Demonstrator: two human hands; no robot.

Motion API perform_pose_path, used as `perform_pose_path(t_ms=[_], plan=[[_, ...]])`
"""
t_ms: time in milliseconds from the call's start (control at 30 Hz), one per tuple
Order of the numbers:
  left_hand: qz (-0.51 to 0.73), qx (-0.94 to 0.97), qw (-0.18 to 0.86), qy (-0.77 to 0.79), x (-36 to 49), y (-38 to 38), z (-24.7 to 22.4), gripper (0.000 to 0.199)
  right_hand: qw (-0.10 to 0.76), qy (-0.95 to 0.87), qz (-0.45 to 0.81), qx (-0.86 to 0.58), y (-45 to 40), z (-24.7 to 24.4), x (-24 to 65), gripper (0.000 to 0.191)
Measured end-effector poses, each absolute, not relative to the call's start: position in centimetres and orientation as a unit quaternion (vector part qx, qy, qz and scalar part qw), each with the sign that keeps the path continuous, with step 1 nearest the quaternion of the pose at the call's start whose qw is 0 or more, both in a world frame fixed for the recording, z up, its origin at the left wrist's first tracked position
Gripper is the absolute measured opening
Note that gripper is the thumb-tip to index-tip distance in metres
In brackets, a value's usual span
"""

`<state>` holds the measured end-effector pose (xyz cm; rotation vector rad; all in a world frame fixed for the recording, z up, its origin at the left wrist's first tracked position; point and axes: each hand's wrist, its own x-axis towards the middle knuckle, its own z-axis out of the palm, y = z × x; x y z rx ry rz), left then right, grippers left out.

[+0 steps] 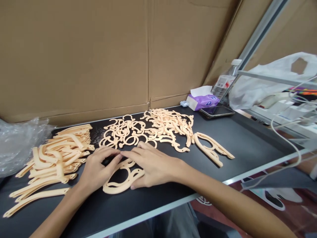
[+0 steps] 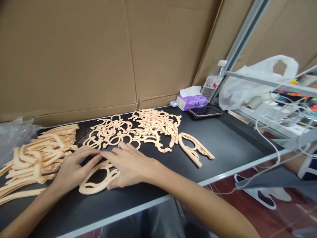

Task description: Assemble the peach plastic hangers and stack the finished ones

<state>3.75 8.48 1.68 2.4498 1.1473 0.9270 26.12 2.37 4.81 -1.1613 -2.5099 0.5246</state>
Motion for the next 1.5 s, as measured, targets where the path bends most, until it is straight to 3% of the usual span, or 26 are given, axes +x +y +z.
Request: perform_pose_path(t_ms=[200, 500, 733, 967, 1100, 1500], plan=[[0.302, 0.862, 0.145, 0.381, 3.9, 8.3, 1.8, 0.023, 0.222, -0.826, 0.165, -0.491, -3.9, 3.5, 28.4, 0.069], [0.285, 0.872, 0.142, 0.372, 3.7, 8.4, 1.6, 0.026, 0.216, -0.822, 0.088, -0.52, -7.5, 2.8, 30.0, 0.047], [0.285, 0.877, 0.14, 0.361, 3.8, 8.3, 1.6, 0.025, 0.346, -0.741, -0.084, -0.569, -8.6, 2.9, 34.7, 0.038], [0.286, 0.877, 0.136, 0.36, 3.9, 7.9, 1.9, 0.026, 0.252, -0.536, -0.237, -0.77, -8.5, 1.6, 40.8, 0.051], [0.282, 0.878, 0.135, 0.363, 4.1, 8.0, 2.0, 0.028, 0.182, -0.513, -0.204, -0.813, -8.1, 0.3, 41.6, 0.047], [0.275, 0.877, 0.13, 0.371, 4.1, 8.1, 1.9, 0.031, 0.172, -0.478, -0.132, -0.851, -8.6, 0.3, 41.2, 0.053]])
